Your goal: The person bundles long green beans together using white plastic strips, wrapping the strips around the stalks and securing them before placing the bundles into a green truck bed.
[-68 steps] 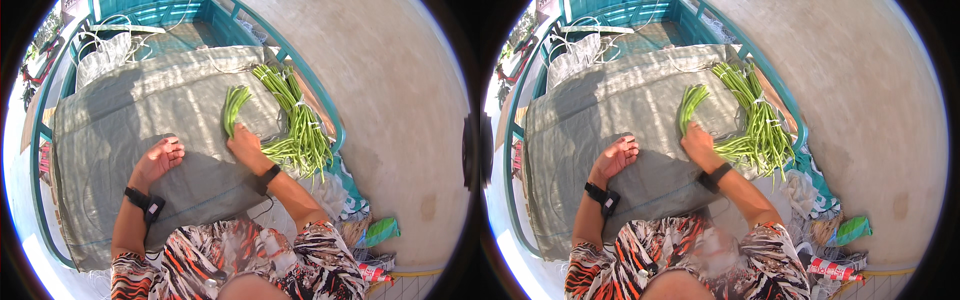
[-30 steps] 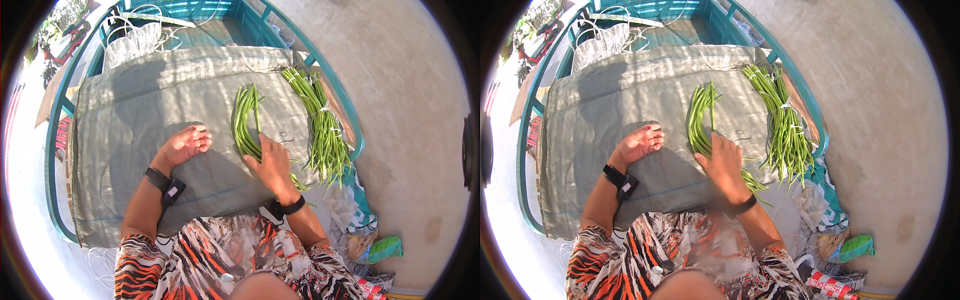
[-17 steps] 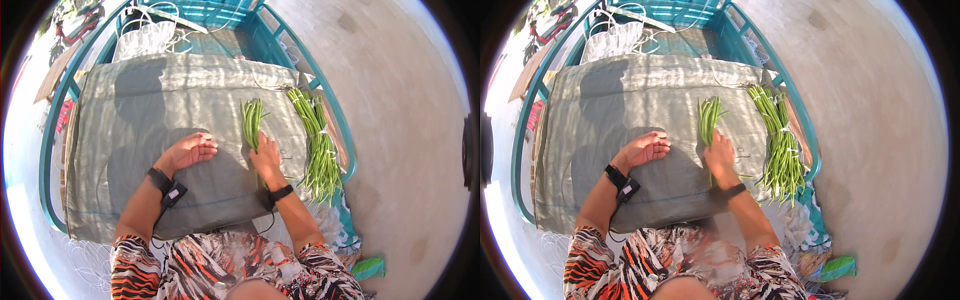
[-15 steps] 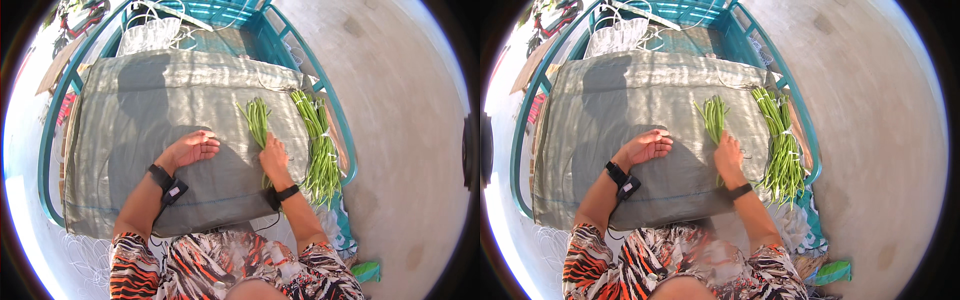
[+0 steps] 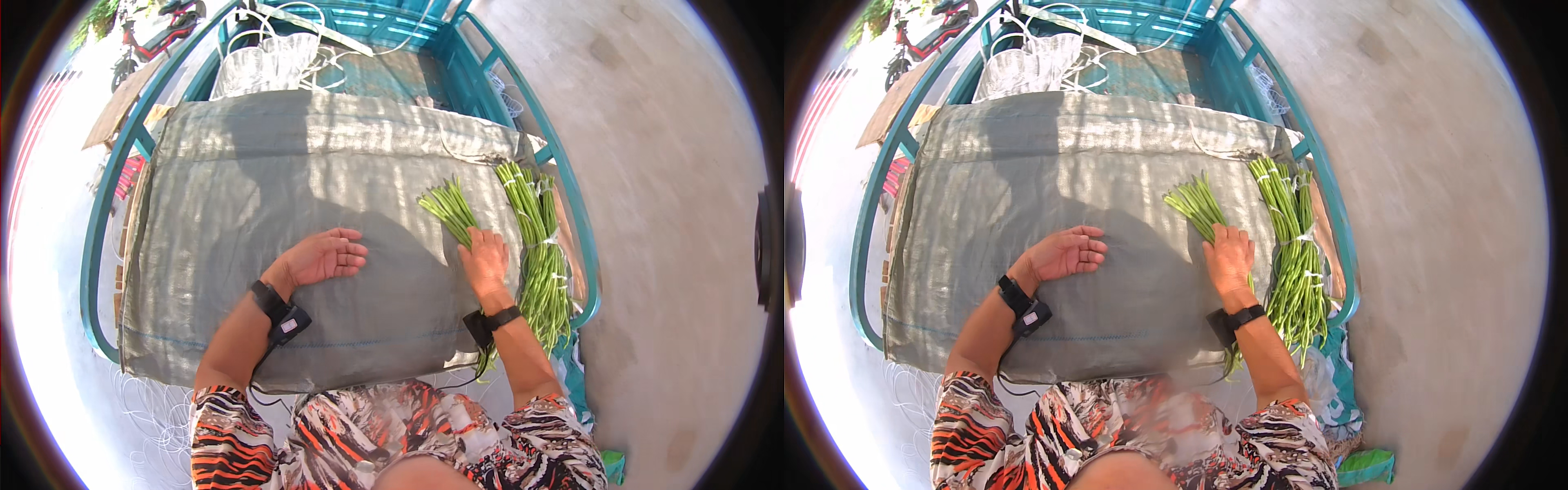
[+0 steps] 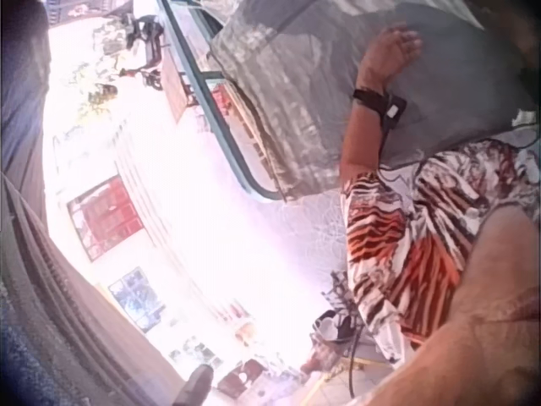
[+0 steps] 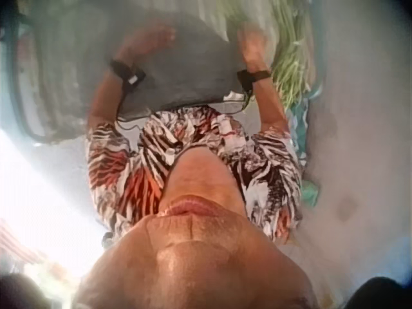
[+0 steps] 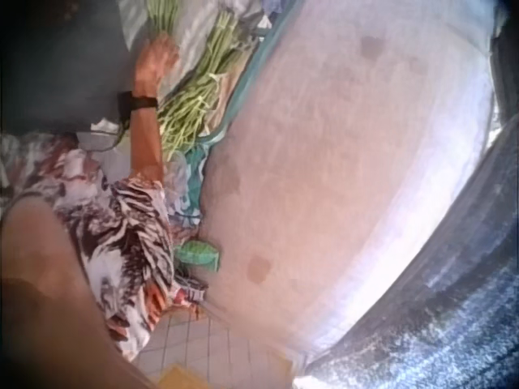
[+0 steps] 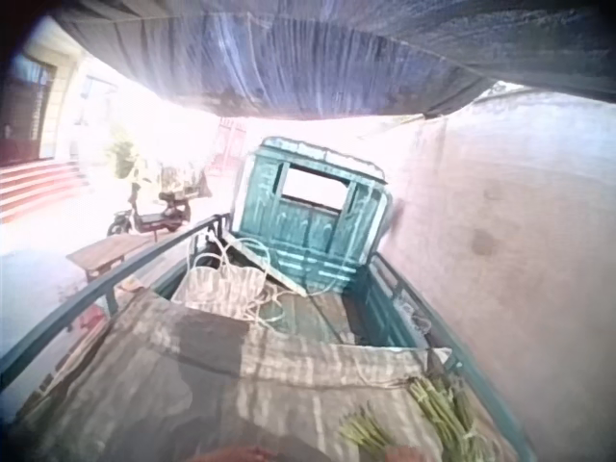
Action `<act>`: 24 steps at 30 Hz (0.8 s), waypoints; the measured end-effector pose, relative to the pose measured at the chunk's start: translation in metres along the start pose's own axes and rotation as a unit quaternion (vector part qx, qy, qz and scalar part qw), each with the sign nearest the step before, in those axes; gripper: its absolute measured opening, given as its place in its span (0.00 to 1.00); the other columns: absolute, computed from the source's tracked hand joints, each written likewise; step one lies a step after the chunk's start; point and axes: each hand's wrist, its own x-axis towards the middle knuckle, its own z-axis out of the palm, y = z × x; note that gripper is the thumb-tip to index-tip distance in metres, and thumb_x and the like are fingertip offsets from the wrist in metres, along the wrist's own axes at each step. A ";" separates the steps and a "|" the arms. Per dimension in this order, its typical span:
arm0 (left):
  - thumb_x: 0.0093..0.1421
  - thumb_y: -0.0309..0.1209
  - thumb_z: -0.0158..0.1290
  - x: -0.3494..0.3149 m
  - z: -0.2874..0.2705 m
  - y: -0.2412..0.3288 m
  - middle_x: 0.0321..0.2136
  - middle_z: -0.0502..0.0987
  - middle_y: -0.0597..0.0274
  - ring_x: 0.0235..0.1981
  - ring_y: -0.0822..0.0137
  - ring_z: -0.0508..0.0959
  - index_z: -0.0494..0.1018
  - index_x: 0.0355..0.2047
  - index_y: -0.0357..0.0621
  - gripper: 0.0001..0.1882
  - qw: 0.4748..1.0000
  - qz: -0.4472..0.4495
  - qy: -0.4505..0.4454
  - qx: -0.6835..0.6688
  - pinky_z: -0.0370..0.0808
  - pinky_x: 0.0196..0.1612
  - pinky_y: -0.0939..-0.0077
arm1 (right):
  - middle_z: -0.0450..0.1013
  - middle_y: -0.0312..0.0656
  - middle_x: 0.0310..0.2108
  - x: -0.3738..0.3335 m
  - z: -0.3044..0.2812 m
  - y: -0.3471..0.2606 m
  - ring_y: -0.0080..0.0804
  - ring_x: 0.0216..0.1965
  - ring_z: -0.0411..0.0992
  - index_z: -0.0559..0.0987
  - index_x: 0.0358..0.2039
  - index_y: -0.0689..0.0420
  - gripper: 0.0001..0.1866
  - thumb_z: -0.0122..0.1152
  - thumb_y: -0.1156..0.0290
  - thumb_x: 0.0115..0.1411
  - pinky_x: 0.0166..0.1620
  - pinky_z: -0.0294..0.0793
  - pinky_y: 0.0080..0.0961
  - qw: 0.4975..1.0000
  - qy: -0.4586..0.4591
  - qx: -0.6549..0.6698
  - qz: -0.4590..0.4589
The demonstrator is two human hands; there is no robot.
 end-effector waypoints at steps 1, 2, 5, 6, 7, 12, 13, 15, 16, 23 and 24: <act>0.65 0.27 0.41 0.000 -0.001 -0.001 0.42 0.74 0.53 0.42 0.61 0.77 0.62 0.50 0.40 0.13 1.000 -0.008 -0.002 -0.006 0.76 0.46 0.66 | 0.71 0.39 0.38 0.000 0.006 0.001 0.41 0.42 0.68 0.75 0.41 0.52 0.17 0.63 0.66 0.49 0.47 0.65 0.37 1.000 -0.016 -0.004 0.014; 0.65 0.27 0.41 -0.001 -0.003 -0.002 0.42 0.74 0.53 0.42 0.61 0.77 0.62 0.50 0.40 0.13 1.000 0.000 0.013 -0.004 0.76 0.46 0.66 | 0.71 0.39 0.38 0.001 0.013 0.002 0.41 0.42 0.68 0.75 0.41 0.52 0.17 0.63 0.66 0.49 0.47 0.65 0.37 1.000 -0.016 0.009 0.004; 0.65 0.28 0.41 0.000 -0.004 -0.007 0.43 0.73 0.53 0.43 0.60 0.76 0.62 0.51 0.40 0.14 1.000 0.003 -0.014 -0.018 0.75 0.48 0.65 | 0.72 0.40 0.33 -0.004 0.018 0.012 0.41 0.38 0.71 0.75 0.40 0.52 0.16 0.63 0.67 0.49 0.46 0.65 0.40 0.994 -0.023 0.094 0.044; 0.65 0.29 0.42 0.001 -0.004 -0.008 0.44 0.73 0.53 0.44 0.60 0.76 0.62 0.51 0.40 0.15 1.000 0.013 -0.019 -0.019 0.75 0.48 0.65 | 0.73 0.40 0.32 -0.002 0.008 0.004 0.40 0.38 0.71 0.75 0.38 0.53 0.14 0.62 0.67 0.49 0.44 0.66 0.39 0.991 -0.036 0.109 0.064; 0.65 0.30 0.43 -0.002 -0.006 -0.009 0.45 0.73 0.52 0.45 0.59 0.75 0.62 0.52 0.40 0.16 0.999 0.022 -0.025 -0.020 0.74 0.49 0.65 | 0.73 0.40 0.32 0.001 0.001 -0.004 0.40 0.38 0.71 0.76 0.37 0.53 0.13 0.62 0.67 0.49 0.43 0.67 0.38 0.987 -0.051 0.122 0.085; 0.64 0.33 0.44 -0.006 0.007 0.001 0.47 0.71 0.49 0.48 0.57 0.74 0.64 0.50 0.39 0.17 1.000 -0.013 -0.005 -0.021 0.71 0.52 0.62 | 0.73 0.41 0.29 0.007 -0.010 -0.004 0.37 0.29 0.72 0.76 0.33 0.58 0.10 0.60 0.67 0.52 0.35 0.69 0.32 0.963 -0.008 0.214 0.164; 0.64 0.34 0.45 -0.013 0.012 0.004 0.48 0.71 0.48 0.50 0.57 0.73 0.65 0.49 0.38 0.17 1.000 -0.023 0.004 -0.008 0.70 0.53 0.61 | 0.74 0.41 0.27 0.006 -0.018 -0.011 0.35 0.27 0.71 0.76 0.32 0.60 0.11 0.60 0.66 0.53 0.33 0.70 0.30 0.947 0.003 0.266 0.180; 0.64 0.34 0.46 -0.029 0.019 0.012 0.48 0.70 0.47 0.50 0.56 0.72 0.65 0.50 0.38 0.18 0.999 -0.014 -0.016 0.035 0.70 0.54 0.61 | 0.73 0.38 0.25 0.003 -0.041 -0.042 0.25 0.26 0.70 0.75 0.35 0.62 0.11 0.59 0.68 0.55 0.32 0.70 0.23 0.927 0.004 0.319 0.198; 0.63 0.35 0.47 -0.037 0.021 0.015 0.49 0.70 0.47 0.51 0.55 0.72 0.64 0.51 0.37 0.19 0.997 0.000 -0.028 0.075 0.69 0.55 0.60 | 0.71 0.36 0.25 -0.001 -0.053 -0.064 0.21 0.24 0.68 0.74 0.36 0.62 0.11 0.58 0.69 0.56 0.29 0.69 0.20 0.881 -0.004 0.424 0.211; 0.63 0.37 0.49 -0.085 -0.008 0.016 0.56 0.63 0.45 0.57 0.53 0.65 0.57 0.58 0.36 0.28 0.983 0.085 -0.160 0.011 0.64 0.59 0.59 | 0.68 0.31 0.22 -0.060 -0.035 -0.216 0.15 0.24 0.65 0.75 0.34 0.59 0.06 0.59 0.73 0.56 0.28 0.66 0.16 0.844 -0.050 0.520 0.120; 0.63 0.37 0.48 -0.086 -0.007 0.016 0.58 0.60 0.45 0.59 0.53 0.63 0.55 0.59 0.36 0.28 0.991 0.099 -0.089 -0.012 0.62 0.59 0.59 | 0.68 0.31 0.22 -0.068 -0.026 -0.231 0.15 0.24 0.65 0.75 0.33 0.58 0.05 0.59 0.73 0.56 0.28 0.66 0.16 0.824 -0.082 0.539 0.151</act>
